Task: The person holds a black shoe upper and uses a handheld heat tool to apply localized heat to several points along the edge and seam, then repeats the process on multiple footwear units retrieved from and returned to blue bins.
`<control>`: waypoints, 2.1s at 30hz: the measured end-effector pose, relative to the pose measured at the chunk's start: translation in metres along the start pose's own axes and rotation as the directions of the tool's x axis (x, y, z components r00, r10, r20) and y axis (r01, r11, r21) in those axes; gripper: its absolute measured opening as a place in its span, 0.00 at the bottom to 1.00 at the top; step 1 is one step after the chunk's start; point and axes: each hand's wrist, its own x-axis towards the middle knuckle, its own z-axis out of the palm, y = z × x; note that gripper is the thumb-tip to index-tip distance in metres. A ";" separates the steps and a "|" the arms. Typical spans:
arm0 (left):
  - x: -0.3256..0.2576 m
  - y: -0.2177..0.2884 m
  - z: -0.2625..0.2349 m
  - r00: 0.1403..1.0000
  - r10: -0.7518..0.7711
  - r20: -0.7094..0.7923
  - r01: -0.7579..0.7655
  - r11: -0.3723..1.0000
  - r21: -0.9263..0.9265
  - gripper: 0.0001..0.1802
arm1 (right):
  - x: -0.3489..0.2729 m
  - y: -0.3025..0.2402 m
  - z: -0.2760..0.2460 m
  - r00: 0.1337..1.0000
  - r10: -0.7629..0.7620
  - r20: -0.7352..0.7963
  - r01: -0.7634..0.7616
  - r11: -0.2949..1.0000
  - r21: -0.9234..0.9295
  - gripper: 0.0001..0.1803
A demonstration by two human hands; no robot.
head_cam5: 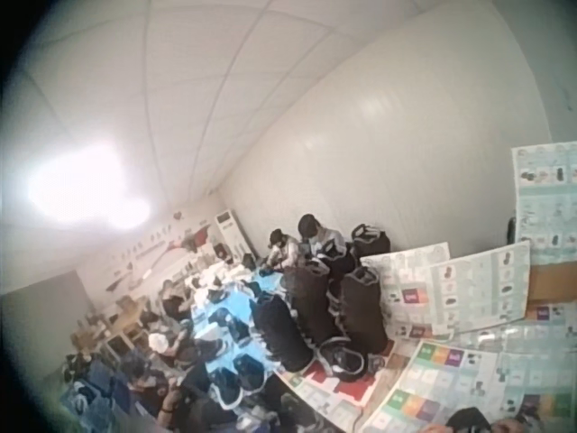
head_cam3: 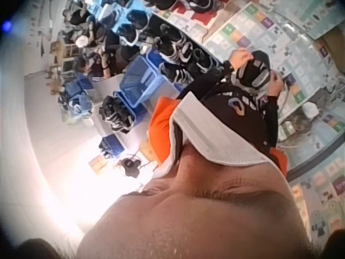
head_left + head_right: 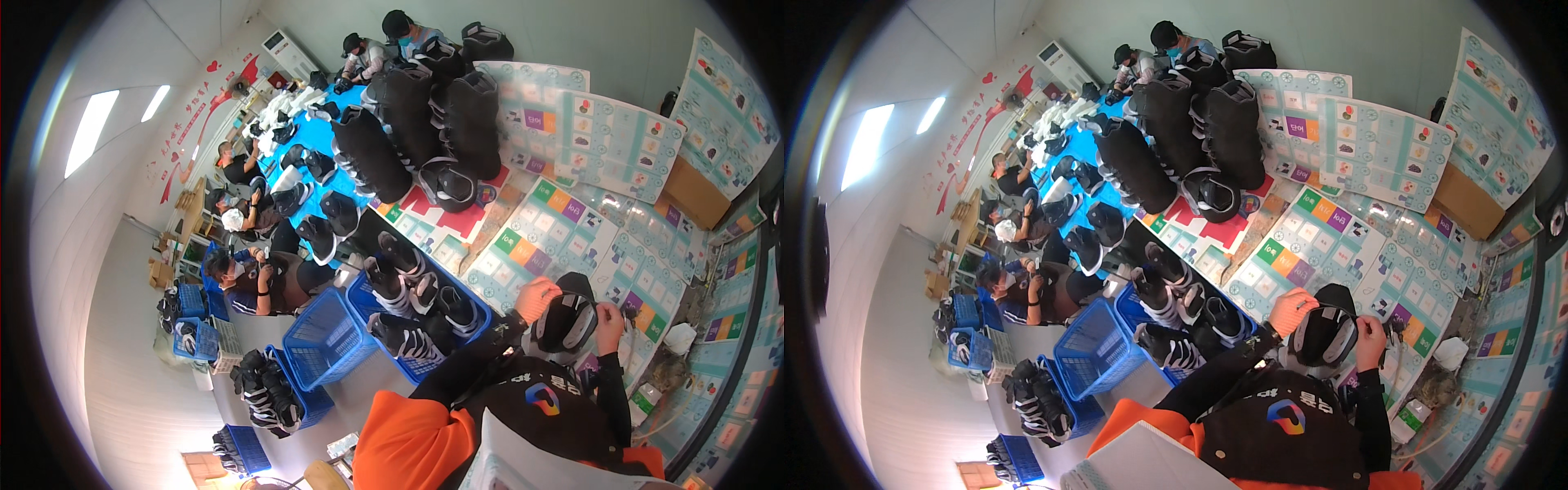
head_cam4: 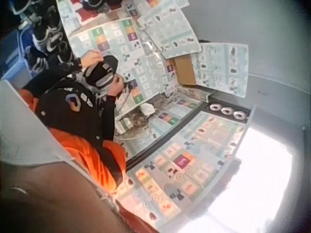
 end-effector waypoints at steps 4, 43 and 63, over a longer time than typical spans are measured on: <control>0.011 -0.008 0.011 0.982 -0.104 -0.157 0.115 0.992 0.060 0.09 | 0.014 -0.003 0.004 0.999 -0.041 -0.002 0.040 0.986 -0.161 0.12; 0.053 0.091 -0.010 0.984 -0.100 0.145 0.104 0.994 -0.017 0.08 | 0.039 -0.121 -0.047 0.843 -0.521 -0.138 0.468 0.834 -0.293 0.10; 0.038 -0.067 0.036 0.654 -0.373 0.658 0.710 0.002 -0.705 0.38 | 0.041 -0.013 0.007 0.966 0.255 -0.042 -0.257 0.966 -0.026 0.14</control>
